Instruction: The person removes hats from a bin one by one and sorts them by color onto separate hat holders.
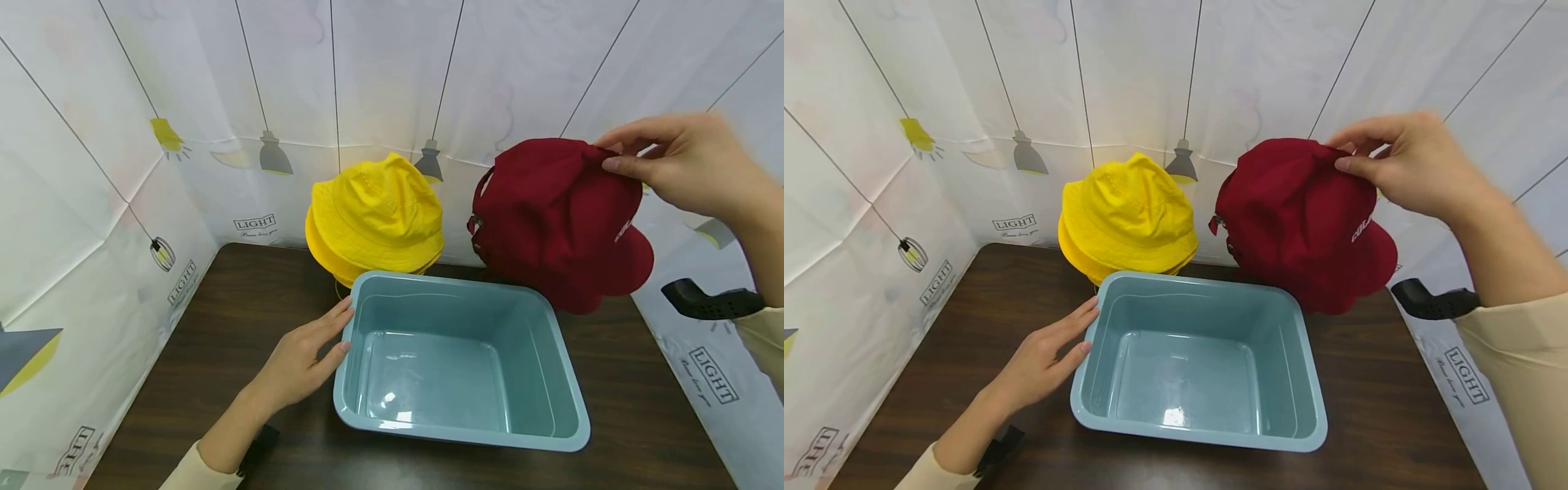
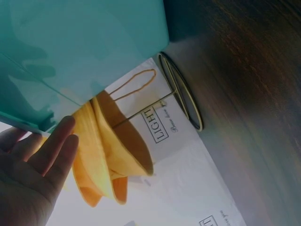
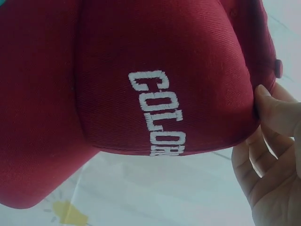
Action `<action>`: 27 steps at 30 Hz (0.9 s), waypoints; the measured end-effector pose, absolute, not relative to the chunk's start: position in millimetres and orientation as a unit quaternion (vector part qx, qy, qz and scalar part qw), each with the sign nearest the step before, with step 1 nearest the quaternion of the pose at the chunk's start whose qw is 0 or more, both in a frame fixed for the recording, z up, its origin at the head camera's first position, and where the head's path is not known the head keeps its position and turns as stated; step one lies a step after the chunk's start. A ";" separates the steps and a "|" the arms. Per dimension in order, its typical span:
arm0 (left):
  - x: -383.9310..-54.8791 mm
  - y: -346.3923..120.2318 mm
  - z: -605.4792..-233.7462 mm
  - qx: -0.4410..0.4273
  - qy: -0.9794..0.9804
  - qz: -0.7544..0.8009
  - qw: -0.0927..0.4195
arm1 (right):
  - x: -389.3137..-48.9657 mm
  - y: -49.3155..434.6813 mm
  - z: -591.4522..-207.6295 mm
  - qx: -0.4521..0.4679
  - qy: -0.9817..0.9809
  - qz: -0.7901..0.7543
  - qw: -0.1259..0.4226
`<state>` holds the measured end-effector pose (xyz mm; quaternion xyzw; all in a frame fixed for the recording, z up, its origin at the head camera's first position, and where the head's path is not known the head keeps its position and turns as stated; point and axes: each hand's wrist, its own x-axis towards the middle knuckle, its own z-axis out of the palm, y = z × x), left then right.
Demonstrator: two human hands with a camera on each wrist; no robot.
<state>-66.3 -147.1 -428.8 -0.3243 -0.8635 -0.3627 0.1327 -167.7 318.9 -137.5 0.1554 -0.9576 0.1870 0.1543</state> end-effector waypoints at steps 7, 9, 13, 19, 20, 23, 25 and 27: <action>-67.1 -147.8 -428.9 -0.326 -0.863 -0.363 0.135 | -184.4 328.4 -158.7 0.156 -0.961 0.188 0.129; -67.3 -147.7 -428.9 -0.327 -0.862 -0.363 0.135 | -188.6 331.8 -164.6 0.153 -0.961 0.195 0.119; -67.5 -147.9 -429.4 -0.327 -0.862 -0.363 0.134 | -195.7 337.0 -173.8 0.146 -0.963 0.201 0.109; -67.1 -149.0 -430.1 -0.325 -0.863 -0.363 0.135 | -204.8 339.9 -185.7 0.138 -0.963 0.203 0.108; -67.0 -149.0 -430.2 -0.324 -0.863 -0.363 0.135 | -206.1 340.3 -188.0 0.140 -0.963 0.205 0.108; -67.3 -148.5 -430.4 -0.325 -0.862 -0.366 0.134 | -209.6 342.1 -193.7 0.143 -0.961 0.208 0.110; -67.8 -148.2 -430.5 -0.326 -0.861 -0.367 0.132 | -211.8 344.1 -197.1 0.142 -0.961 0.211 0.112; -68.3 -147.8 -430.5 -0.327 -0.860 -0.369 0.130 | -214.1 346.1 -200.3 0.139 -0.960 0.214 0.113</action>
